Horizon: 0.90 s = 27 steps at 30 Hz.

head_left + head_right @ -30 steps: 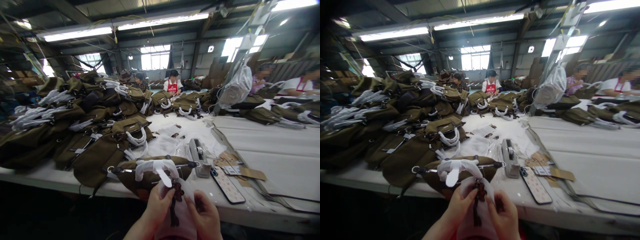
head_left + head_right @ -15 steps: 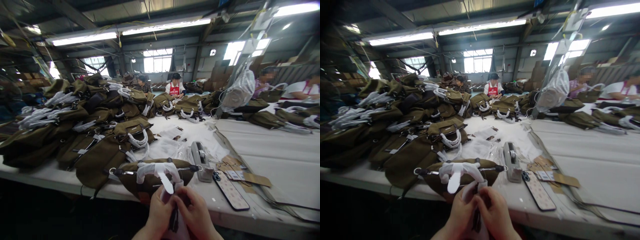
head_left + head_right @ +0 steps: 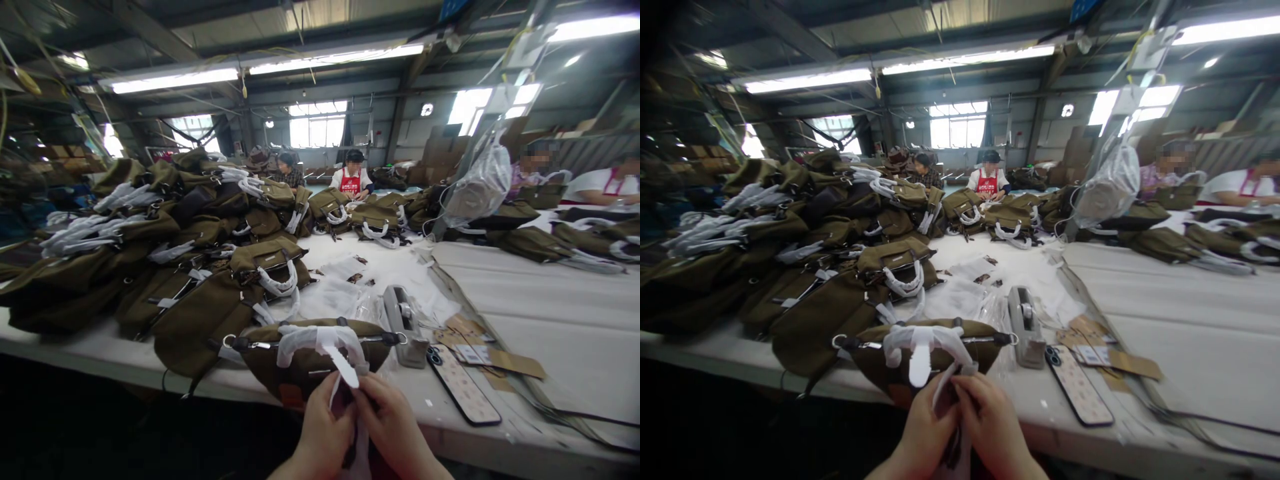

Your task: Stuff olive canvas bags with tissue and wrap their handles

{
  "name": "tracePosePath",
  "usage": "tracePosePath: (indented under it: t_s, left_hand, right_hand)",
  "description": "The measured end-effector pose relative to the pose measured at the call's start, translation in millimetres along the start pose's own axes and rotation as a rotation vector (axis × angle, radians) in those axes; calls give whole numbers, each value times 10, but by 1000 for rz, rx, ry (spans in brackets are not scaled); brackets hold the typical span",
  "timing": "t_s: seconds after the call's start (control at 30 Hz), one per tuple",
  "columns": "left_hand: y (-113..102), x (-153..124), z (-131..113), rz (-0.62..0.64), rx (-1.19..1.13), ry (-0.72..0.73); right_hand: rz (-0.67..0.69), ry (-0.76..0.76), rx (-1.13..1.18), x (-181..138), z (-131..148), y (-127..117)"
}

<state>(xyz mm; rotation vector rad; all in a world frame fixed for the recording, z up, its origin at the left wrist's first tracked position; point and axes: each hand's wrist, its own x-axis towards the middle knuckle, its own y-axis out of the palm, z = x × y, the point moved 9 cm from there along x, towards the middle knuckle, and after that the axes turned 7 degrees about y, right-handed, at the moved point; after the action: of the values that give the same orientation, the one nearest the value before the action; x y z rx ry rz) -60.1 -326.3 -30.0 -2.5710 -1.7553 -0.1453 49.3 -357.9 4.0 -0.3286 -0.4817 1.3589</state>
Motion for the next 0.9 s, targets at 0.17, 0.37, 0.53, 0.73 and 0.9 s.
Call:
tracePosePath:
  t_s: [0.17, 0.37, 0.53, 0.73, 0.9]
  left_hand:
    - [-54, 69, -35, 49, -46, -23]
    - [-73, 81, -71, 114, 38, 2]
    - [-132, 49, 21, 97, -27, -99]
    - [-169, 51, 50, 122, -68, -125]
    - [-176, 41, -67, 187, 5, -112]
  right_hand:
    - [85, -40, -35, 53, 67, 6]
    - [85, 22, 79, 88, 24, -63]
    - [-169, 168, 222, 54, -324, -394]
    - [28, 215, 147, 77, -424, -130]
    - [57, 213, 256, 122, -383, 66]
